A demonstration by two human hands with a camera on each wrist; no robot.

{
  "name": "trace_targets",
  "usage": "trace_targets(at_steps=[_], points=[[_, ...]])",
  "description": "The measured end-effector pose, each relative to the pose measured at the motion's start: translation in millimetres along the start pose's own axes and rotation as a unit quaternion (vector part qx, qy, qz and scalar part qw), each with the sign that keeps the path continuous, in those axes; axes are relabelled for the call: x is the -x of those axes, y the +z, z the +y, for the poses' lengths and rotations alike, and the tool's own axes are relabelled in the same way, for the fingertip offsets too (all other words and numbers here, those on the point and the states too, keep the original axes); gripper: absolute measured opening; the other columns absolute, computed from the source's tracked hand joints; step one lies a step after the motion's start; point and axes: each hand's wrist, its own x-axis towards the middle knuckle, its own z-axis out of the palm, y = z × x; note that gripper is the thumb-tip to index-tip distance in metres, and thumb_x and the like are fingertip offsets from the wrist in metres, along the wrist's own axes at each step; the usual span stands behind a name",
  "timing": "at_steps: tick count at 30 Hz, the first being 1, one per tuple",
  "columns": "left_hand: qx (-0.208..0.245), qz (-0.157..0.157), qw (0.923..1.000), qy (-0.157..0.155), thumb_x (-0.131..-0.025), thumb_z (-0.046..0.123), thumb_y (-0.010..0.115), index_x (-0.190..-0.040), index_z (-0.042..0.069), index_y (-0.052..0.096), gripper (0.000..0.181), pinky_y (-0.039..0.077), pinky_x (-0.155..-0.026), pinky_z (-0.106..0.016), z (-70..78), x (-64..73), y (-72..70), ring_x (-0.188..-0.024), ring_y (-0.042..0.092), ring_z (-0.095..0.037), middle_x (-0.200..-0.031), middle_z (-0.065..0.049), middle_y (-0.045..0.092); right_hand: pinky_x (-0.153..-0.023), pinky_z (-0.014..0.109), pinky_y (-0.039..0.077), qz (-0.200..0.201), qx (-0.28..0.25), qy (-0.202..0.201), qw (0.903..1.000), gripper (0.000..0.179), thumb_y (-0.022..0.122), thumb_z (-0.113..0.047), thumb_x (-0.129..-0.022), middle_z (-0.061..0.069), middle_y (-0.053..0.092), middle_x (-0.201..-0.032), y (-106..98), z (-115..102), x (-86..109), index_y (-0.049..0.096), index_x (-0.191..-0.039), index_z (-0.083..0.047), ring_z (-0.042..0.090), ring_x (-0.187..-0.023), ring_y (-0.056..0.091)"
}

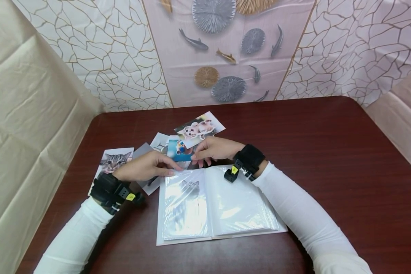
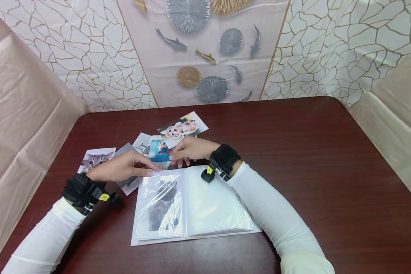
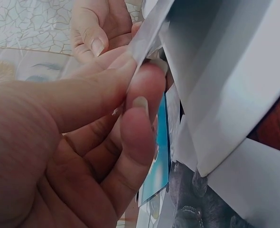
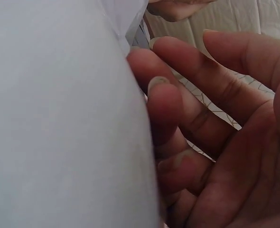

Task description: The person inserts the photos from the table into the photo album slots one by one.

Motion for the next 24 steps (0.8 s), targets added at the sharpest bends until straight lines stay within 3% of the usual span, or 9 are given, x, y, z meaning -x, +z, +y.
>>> trace_targets(at_steps=[4,8,13,18,24], points=[[-0.002,-0.003,1.0,0.002,-0.098,0.015,0.067,-0.12,0.016,0.076,0.024,0.044,-0.064,-0.024,0.1,0.3,0.1,-0.083,0.056,-0.018,-0.116,-0.004,0.075,-0.054,0.024,0.035,0.0,-0.001,-0.004,1.0,0.027,0.055,-0.019,-0.104,0.014,0.07,-0.084,-1.1,-1.5,1.8,0.075,-0.108,-0.001,0.02,-0.065,0.053],[0.002,-0.009,0.9999,0.007,-0.098,0.014,0.067,-0.12,0.015,0.076,0.024,0.047,-0.069,-0.024,0.5,0.6,-0.3,-0.094,0.059,-0.018,-0.121,-0.004,0.074,-0.055,0.024,0.036,0.006,-0.007,-0.004,0.9999,0.027,0.055,-0.018,-0.104,0.014,0.07,-0.085,-2.9,-3.5,3.8,0.073,-0.11,0.0,0.025,-0.067,0.053],[0.01,-0.019,0.9998,0.004,-0.098,0.013,0.066,-0.12,0.014,0.076,0.023,0.045,-0.067,-0.024,0.1,1.2,-0.6,-0.087,0.057,-0.018,-0.118,-0.004,0.074,-0.056,0.027,0.038,0.009,-0.004,-0.011,0.9999,0.027,0.056,-0.021,-0.104,0.015,0.069,-0.086,-3.9,-4.0,6.7,0.071,-0.111,0.0,0.032,-0.07,0.054],[0.005,-0.026,0.9996,0.006,-0.099,0.014,0.066,-0.12,0.014,0.076,0.023,0.046,-0.065,-0.024,-1.1,0.4,-0.3,-0.076,0.054,-0.016,-0.113,-0.004,0.074,-0.057,0.027,0.039,0.008,-0.002,-0.016,0.9998,0.027,0.056,-0.021,-0.104,0.015,0.069,-0.087,-4.3,-4.8,11.8,0.07,-0.113,0.0,0.025,-0.069,0.055],[-0.02,-0.03,0.9993,0.01,-0.099,0.015,0.066,-0.117,0.016,0.074,0.02,0.048,-0.068,-0.024,-4.3,-0.7,1.3,-0.077,0.056,-0.015,-0.096,-0.001,0.072,-0.058,0.026,0.04,0.01,0.015,-0.022,0.9996,0.026,0.057,-0.019,-0.104,0.017,0.068,-0.087,-3.9,-6.9,19.1,0.069,-0.109,0.003,0.019,-0.068,0.054]])
